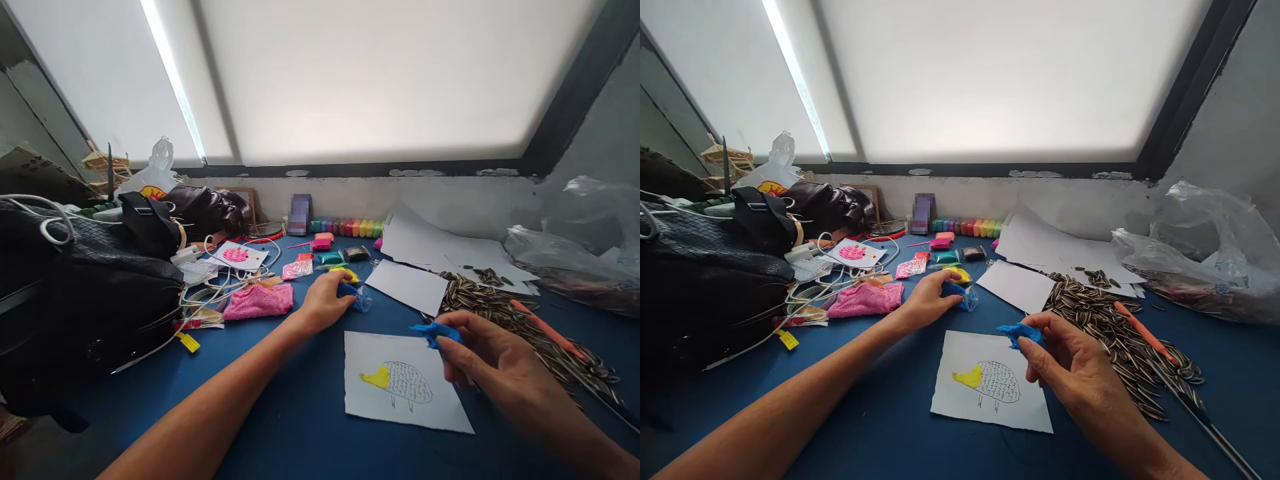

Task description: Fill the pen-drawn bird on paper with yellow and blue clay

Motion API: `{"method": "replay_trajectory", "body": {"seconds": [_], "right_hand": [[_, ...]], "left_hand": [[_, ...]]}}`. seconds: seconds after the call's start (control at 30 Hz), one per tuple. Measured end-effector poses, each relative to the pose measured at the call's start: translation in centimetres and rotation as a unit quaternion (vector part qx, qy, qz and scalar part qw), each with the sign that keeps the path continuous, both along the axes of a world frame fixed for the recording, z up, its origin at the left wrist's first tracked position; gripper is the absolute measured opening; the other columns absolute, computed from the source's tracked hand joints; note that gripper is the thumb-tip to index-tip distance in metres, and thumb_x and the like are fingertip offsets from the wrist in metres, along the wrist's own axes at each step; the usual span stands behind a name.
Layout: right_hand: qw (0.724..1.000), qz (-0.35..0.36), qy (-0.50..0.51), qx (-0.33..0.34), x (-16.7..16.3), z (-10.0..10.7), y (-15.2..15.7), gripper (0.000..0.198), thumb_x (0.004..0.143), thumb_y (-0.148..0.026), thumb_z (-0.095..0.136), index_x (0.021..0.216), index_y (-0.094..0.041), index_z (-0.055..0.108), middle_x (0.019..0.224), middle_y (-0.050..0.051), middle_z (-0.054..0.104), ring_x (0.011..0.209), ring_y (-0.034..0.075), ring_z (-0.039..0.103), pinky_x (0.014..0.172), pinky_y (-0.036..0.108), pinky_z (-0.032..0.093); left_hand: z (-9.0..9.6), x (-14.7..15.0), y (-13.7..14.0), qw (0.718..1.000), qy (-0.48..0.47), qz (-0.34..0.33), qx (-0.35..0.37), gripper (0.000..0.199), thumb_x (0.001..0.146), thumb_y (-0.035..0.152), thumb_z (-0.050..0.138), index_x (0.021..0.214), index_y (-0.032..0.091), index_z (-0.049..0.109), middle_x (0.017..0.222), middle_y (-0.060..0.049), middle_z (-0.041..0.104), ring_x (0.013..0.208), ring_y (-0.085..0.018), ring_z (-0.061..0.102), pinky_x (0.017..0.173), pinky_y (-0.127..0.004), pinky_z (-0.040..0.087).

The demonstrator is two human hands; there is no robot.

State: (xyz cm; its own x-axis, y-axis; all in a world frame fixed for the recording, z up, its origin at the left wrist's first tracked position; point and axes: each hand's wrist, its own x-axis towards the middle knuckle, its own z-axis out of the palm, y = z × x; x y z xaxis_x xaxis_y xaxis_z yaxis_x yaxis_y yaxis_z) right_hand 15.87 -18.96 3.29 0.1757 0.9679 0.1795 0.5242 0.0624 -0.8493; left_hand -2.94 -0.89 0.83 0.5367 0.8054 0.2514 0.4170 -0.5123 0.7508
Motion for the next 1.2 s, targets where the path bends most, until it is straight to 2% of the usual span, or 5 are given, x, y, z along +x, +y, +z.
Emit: {"method": "replay_trajectory", "body": {"seconds": [0.17, 0.37, 0.53, 1.07, 1.2], "right_hand": [[1.000, 0.013, -0.021, -0.006, -0.3, -0.1, 0.1, 0.034, 0.087, -0.051, 0.058, 0.102, -0.021, 0.065, 0.067, 0.003, 0.067, 0.061, 0.017, 0.066, 0.054, 0.027, 0.057], [0.994, -0.002, -0.078, 0.070, -0.5, -0.9, 0.2, 0.026, 0.088, -0.044, 0.060, 0.104, -0.026, 0.068, 0.091, 0.004, 0.070, 0.078, 0.018, 0.068, 0.065, 0.028, 0.057], [0.980, 0.003, -0.154, 0.124, -0.4, -1.3, -0.1, 0.020, 0.086, -0.039, 0.065, 0.102, -0.027, 0.067, 0.082, 0.001, 0.065, 0.064, 0.014, 0.062, 0.054, 0.024, 0.052], [0.988, 0.023, -0.125, 0.086, -1.0, -0.4, -0.1, 0.022, 0.087, -0.044, 0.061, 0.086, -0.023, 0.068, 0.074, 0.001, 0.071, 0.063, 0.016, 0.066, 0.054, 0.025, 0.053], [0.990, 0.026, -0.129, 0.046, -1.0, -1.0, -0.6, 0.020, 0.091, -0.042, 0.056, 0.094, -0.024, 0.065, 0.068, -0.003, 0.067, 0.054, 0.013, 0.060, 0.047, 0.024, 0.047]], "left_hand": [[1.1, 0.7, -2.3, 0.992, -0.038, -0.028, 0.115, 0.026, 0.083, 0.015, 0.058, 0.108, 0.017, 0.065, 0.118, -0.010, 0.063, 0.118, -0.025, 0.050, 0.106, -0.044, 0.036], [2.4, 1.4, -5.7, 0.898, -0.063, -0.300, -0.316, 0.048, 0.094, 0.051, 0.045, 0.107, 0.009, 0.065, 0.093, -0.012, 0.068, 0.071, -0.014, 0.065, 0.070, -0.029, 0.052], [1.9, 1.8, -6.7, 0.843, -0.123, -0.316, -0.417, 0.046, 0.081, 0.051, 0.065, 0.102, 0.010, 0.067, 0.082, -0.007, 0.068, 0.068, -0.014, 0.066, 0.072, -0.029, 0.053], [1.6, 1.4, -5.3, 0.852, -0.089, -0.324, -0.401, 0.057, 0.075, 0.045, 0.075, 0.122, 0.015, 0.062, 0.084, -0.005, 0.069, 0.073, -0.013, 0.067, 0.078, -0.029, 0.054], [1.2, 1.6, -5.7, 0.839, -0.126, -0.335, -0.410, 0.042, 0.071, 0.040, 0.078, 0.099, 0.011, 0.070, 0.078, -0.005, 0.069, 0.069, -0.012, 0.066, 0.073, -0.028, 0.054]]}}
